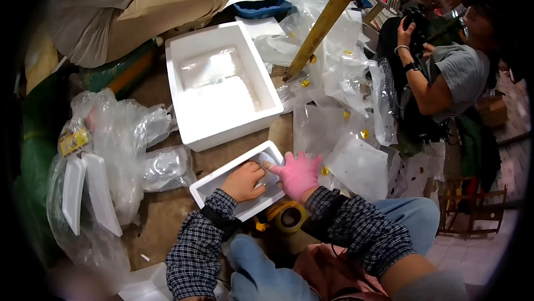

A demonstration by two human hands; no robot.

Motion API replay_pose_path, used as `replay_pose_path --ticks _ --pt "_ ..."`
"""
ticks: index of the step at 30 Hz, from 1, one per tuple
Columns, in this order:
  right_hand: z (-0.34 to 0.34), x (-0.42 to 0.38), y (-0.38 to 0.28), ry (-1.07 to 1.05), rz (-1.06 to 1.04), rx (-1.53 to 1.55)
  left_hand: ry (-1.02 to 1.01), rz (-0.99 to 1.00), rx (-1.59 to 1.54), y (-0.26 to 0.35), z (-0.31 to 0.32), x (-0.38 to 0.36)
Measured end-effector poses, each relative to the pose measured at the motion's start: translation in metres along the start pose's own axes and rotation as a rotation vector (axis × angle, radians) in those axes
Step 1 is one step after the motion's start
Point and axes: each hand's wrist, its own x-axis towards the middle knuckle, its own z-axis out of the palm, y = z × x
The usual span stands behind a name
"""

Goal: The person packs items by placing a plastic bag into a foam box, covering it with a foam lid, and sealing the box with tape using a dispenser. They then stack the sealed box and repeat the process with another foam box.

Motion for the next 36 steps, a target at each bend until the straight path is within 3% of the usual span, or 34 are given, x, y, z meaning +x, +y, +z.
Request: replay_pose_path --ticks 1,6,8,11,14,18,20,23,26,28,30,31,32,33,34,36 --pt "0.002 0.001 -0.001 -0.068 0.040 0.000 0.019 0.026 0.006 0.000 0.001 -0.001" --pt "0.038 0.011 0.003 -0.017 0.035 0.046 -0.022 -0.049 0.042 0.009 -0.003 -0.003" --pt "0.041 0.015 0.005 -0.052 0.011 0.174 0.277 0.051 0.177 0.011 0.015 -0.017" --pt "0.011 0.012 0.014 -0.149 -0.131 0.204 0.506 -0.208 0.219 0.071 -0.033 -0.069" --pt "0.020 0.012 0.012 0.169 -0.119 0.205 0.852 -0.525 0.324 0.080 -0.024 -0.113" --pt "0.036 0.016 0.001 0.155 -0.055 0.313 0.736 -0.788 0.323 0.027 0.009 -0.119" --pt "0.048 0.018 0.000 0.188 -0.058 0.373 0.755 -0.796 0.174 0.012 0.015 -0.121" --pt "0.059 0.031 0.002 0.107 -0.027 0.361 0.697 -0.873 0.287 0.014 0.013 -0.121" --pt "0.079 0.038 0.022 0.039 -0.034 0.352 0.659 -0.817 0.295 0.021 -0.001 -0.127" --pt "0.084 0.040 0.023 0.042 -0.063 0.357 0.953 -0.831 0.389 0.013 -0.024 -0.140" --pt "0.090 0.040 0.027 0.086 -0.089 0.403 1.349 -0.895 0.450 0.010 -0.085 -0.178" --pt "0.076 0.033 0.021 0.048 -0.093 0.433 1.584 -0.868 0.532 -0.020 -0.103 -0.214" --pt "0.071 0.030 0.022 0.063 -0.095 0.423 1.601 -0.861 0.525 -0.018 -0.141 -0.242" --pt "0.072 0.022 0.024 0.261 -0.206 0.535 1.446 -1.182 0.923 -0.017 -0.179 -0.270" --pt "0.074 0.010 0.025 0.452 -0.308 0.650 1.239 -1.446 1.036 -0.032 -0.206 -0.295" --pt "0.063 -0.013 0.026 0.460 -0.219 0.652 0.799 -1.659 1.299 -0.072 -0.241 -0.356"
